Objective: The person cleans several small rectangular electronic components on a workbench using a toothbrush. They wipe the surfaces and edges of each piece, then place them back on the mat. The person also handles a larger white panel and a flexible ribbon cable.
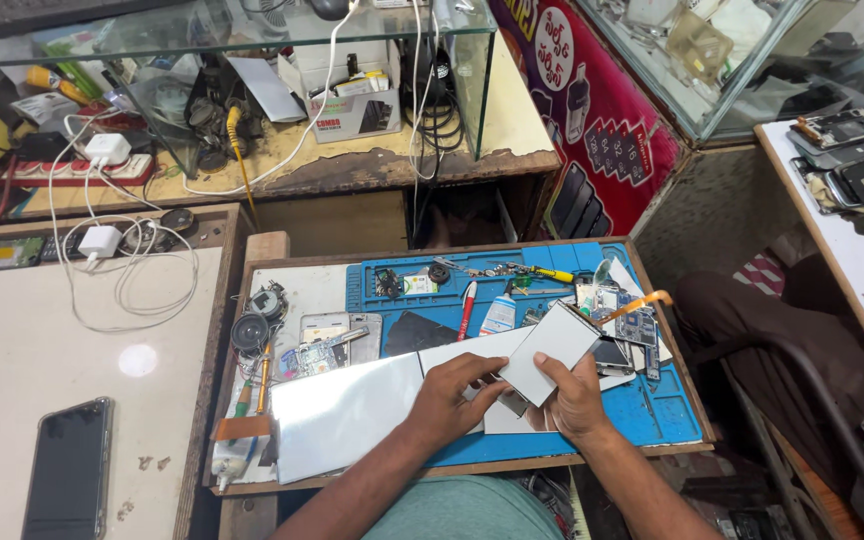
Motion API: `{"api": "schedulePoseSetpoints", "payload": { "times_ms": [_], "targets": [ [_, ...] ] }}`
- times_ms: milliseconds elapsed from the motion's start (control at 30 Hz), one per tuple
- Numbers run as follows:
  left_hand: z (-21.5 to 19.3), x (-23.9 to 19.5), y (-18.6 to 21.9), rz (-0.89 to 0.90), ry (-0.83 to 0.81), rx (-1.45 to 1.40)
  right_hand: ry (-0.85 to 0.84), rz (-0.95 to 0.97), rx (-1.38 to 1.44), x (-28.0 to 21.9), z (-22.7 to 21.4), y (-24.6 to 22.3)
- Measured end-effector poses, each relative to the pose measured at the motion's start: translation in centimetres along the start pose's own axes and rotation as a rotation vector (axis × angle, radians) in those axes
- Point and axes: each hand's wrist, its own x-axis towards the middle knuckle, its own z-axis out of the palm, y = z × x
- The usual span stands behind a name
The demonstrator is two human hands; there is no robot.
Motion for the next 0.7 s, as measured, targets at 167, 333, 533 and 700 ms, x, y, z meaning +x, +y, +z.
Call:
{"api": "schedulePoseSetpoints", "payload": {
  "times_ms": [167, 333, 533, 700],
  "targets": [
    [0.0, 0.0, -0.1, -0.014, -0.002, 0.005, -0.021, 0.033, 0.008, 0.0, 0.4, -0.4],
    [-0.1, 0.0, -0.2, -0.025, 0.001, -0.011, -0.035, 0.04, 0.007, 0.0, 0.9, -0.6],
    [0.0, 0.0, -0.3, -0.019, 0.004, -0.001, -0.056, 0.049, -0.044, -0.2, 1.1, -1.0],
    [0.1, 0.0, -0.5, -0.025, -0.002, 0.0, -0.066, 0.028, -0.085, -0.3, 1.5, -1.1]
  ]
}}
